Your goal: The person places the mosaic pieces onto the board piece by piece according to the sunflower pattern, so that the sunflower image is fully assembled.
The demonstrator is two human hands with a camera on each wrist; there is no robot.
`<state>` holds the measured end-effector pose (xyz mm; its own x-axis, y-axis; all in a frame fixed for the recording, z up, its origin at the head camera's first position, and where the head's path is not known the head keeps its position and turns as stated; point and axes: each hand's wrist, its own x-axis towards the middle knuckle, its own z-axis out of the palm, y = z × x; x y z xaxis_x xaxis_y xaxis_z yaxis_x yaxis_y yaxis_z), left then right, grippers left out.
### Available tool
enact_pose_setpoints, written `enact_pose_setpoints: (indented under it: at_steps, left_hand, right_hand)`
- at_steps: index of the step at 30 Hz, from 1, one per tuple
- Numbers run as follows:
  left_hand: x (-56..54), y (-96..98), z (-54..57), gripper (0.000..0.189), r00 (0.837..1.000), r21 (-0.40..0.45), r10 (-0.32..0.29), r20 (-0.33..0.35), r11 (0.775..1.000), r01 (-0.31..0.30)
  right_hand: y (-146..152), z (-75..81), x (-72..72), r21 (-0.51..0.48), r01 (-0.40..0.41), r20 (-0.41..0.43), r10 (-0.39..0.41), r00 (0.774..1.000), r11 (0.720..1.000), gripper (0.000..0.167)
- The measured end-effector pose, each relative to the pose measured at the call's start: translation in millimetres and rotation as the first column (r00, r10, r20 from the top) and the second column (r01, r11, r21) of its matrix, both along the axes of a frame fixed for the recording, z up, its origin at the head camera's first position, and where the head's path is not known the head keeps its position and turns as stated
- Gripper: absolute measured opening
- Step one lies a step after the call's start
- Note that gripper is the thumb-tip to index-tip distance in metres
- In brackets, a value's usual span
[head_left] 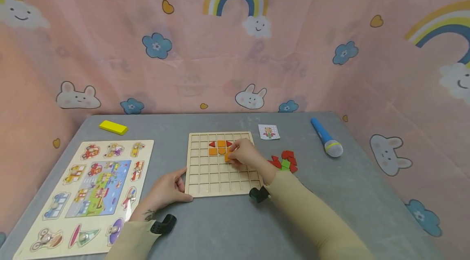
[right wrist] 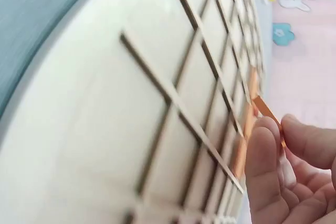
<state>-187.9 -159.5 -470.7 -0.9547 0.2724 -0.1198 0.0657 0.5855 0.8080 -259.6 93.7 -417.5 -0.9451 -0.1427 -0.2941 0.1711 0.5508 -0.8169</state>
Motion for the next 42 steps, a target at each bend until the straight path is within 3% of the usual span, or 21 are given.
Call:
enact_pose_setpoints:
  at_steps: [8,19,24,27,30,33,35,37,39,42]
  left_hand:
    - [0.0,3.1,0.7,0.096,1.000,0.004,-0.013,0.001,1.000,0.013]
    - [-0.6,4.7,0.5,0.096,1.000,0.017,-0.024,0.007,1.000,0.024]
    - [-0.5,6.0,0.4,0.097,1.000,0.017,-0.025,0.011,1.000,0.025]
    - [-1.0,7.4,0.8,0.097,1.000,0.006,-0.026,0.011,1.000,0.026]
    - [-1.6,8.1,1.4,0.097,1.000,0.000,-0.024,0.013,1.000,0.024]
    - [-2.2,7.6,1.5,0.096,1.000,-0.003,-0.018,0.013,1.000,0.018]
    - [-2.1,6.4,1.3,0.097,1.000,-0.004,-0.014,0.018,1.000,0.014]
    - [-1.9,5.0,1.0,0.097,1.000,-0.007,-0.007,0.023,1.000,0.007]
    - [-1.1,3.3,1.0,0.097,1.000,-0.008,-0.003,0.029,1.000,0.003]
    - [0.0,1.3,1.5,0.097,0.999,0.003,0.005,0.034,1.000,-0.005]
  right_hand:
    - [-14,-11.5,-1.1,0.084,0.048,-0.020,-0.046,0.999,0.995,0.014]
    - [-20,-15.5,-1.6,0.254,0.043,-0.136,-0.008,0.991,0.966,0.012]
    - [-7,-4.5,-0.8,0.296,0.038,-0.158,0.010,0.987,0.954,0.009]
    - [16,5.0,-0.8,0.330,0.049,-0.158,0.004,0.987,0.943,0.018]
    - [48,9.4,0.4,0.432,0.082,-0.170,-0.009,0.985,0.898,0.026]
    - [77,5.7,3.5,0.571,0.119,-0.158,-0.033,0.987,0.812,0.029]
    - [92,0.2,5.8,0.648,0.120,-0.130,-0.045,0.990,0.752,0.023]
    - [103,-4.4,8.1,0.696,0.104,-0.103,-0.044,0.994,0.710,0.016]
    - [108,-8.0,9.4,0.725,0.078,-0.079,-0.029,0.996,0.684,0.015]
    - [110,-10.8,10.4,0.739,0.058,-0.058,-0.023,0.998,0.671,0.018]
